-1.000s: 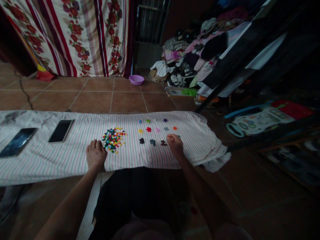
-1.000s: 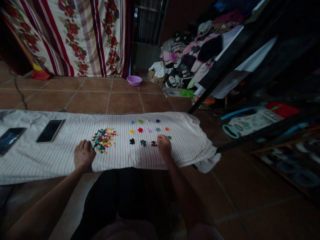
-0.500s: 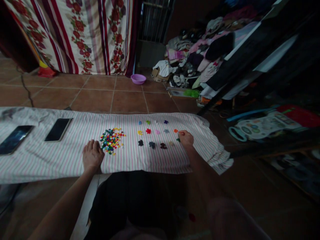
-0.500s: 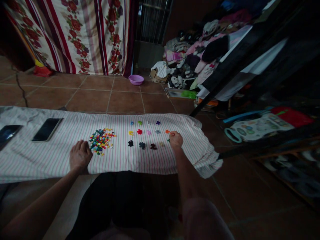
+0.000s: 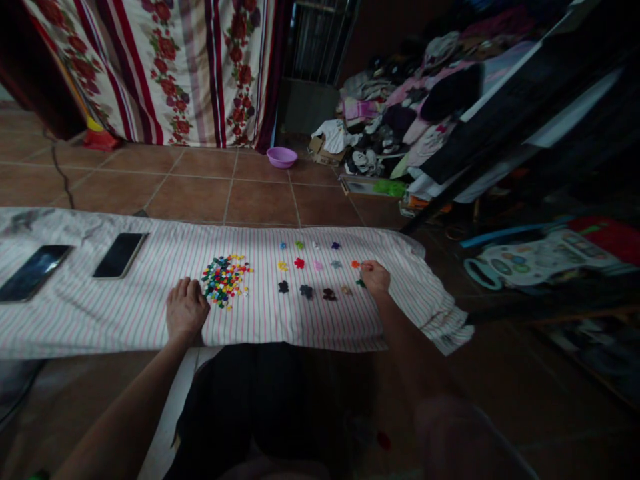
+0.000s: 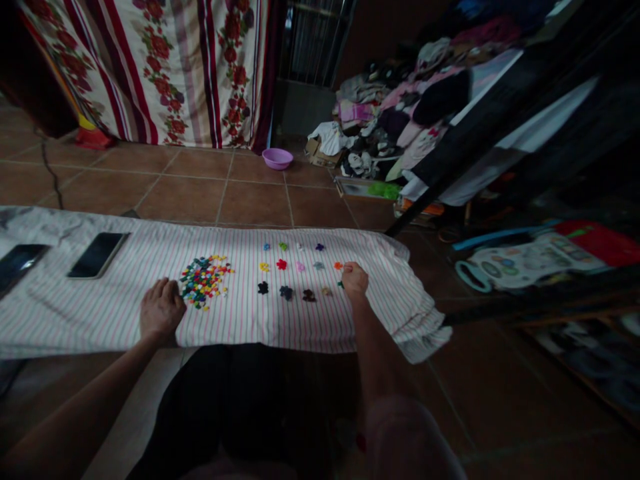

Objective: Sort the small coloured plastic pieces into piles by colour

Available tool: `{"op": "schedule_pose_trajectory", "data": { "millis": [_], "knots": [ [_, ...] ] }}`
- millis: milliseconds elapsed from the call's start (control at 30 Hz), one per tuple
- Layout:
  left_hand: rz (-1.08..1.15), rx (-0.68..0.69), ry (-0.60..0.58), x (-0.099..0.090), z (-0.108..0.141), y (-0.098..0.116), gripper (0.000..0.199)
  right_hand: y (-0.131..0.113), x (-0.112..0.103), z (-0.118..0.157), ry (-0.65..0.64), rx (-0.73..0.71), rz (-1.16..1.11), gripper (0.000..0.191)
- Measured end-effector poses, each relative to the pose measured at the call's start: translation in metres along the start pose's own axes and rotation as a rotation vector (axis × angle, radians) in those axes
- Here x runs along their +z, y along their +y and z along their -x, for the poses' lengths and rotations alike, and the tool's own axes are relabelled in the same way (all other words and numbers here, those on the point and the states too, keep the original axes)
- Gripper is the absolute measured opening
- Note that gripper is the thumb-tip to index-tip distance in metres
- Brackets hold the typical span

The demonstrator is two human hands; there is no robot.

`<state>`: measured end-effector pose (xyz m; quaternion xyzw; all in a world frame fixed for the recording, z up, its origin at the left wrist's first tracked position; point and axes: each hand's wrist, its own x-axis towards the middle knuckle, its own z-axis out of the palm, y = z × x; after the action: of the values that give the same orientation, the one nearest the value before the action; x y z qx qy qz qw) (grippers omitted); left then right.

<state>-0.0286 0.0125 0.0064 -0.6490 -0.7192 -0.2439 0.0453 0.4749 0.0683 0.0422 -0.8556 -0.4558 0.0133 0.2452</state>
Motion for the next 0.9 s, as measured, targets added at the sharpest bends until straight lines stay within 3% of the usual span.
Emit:
{"op": "schedule_pose_trajectory", "data": {
  "millis": [233,400,633,800,900],
  "knots": [
    [0.001,-0.001,0.012,0.001,0.000,0.000,0.035,-0.010,0.000,0.023,0.085,-0.096,-0.159,0.032],
    [-0.017,0.001,0.008,0.000,0.000,0.000,0.037,-0.029,0.011,0.075,0.073,-0.278,-0.285,0.034],
    [-0.024,0.006,-0.033,0.000,0.000,-0.001,0.038,-0.061,0.023,0.164,-0.090,-0.619,-0.426,0.030],
    [-0.004,-0.013,-0.041,-0.001,0.000,0.000,0.039,-0.104,0.028,0.217,-0.260,-0.793,-0.486,0.025],
    [0.013,-0.036,-0.051,-0.002,0.000,0.002,0.040,-0.133,0.035,0.239,-0.358,-0.819,-0.505,0.025]
  ]
}}
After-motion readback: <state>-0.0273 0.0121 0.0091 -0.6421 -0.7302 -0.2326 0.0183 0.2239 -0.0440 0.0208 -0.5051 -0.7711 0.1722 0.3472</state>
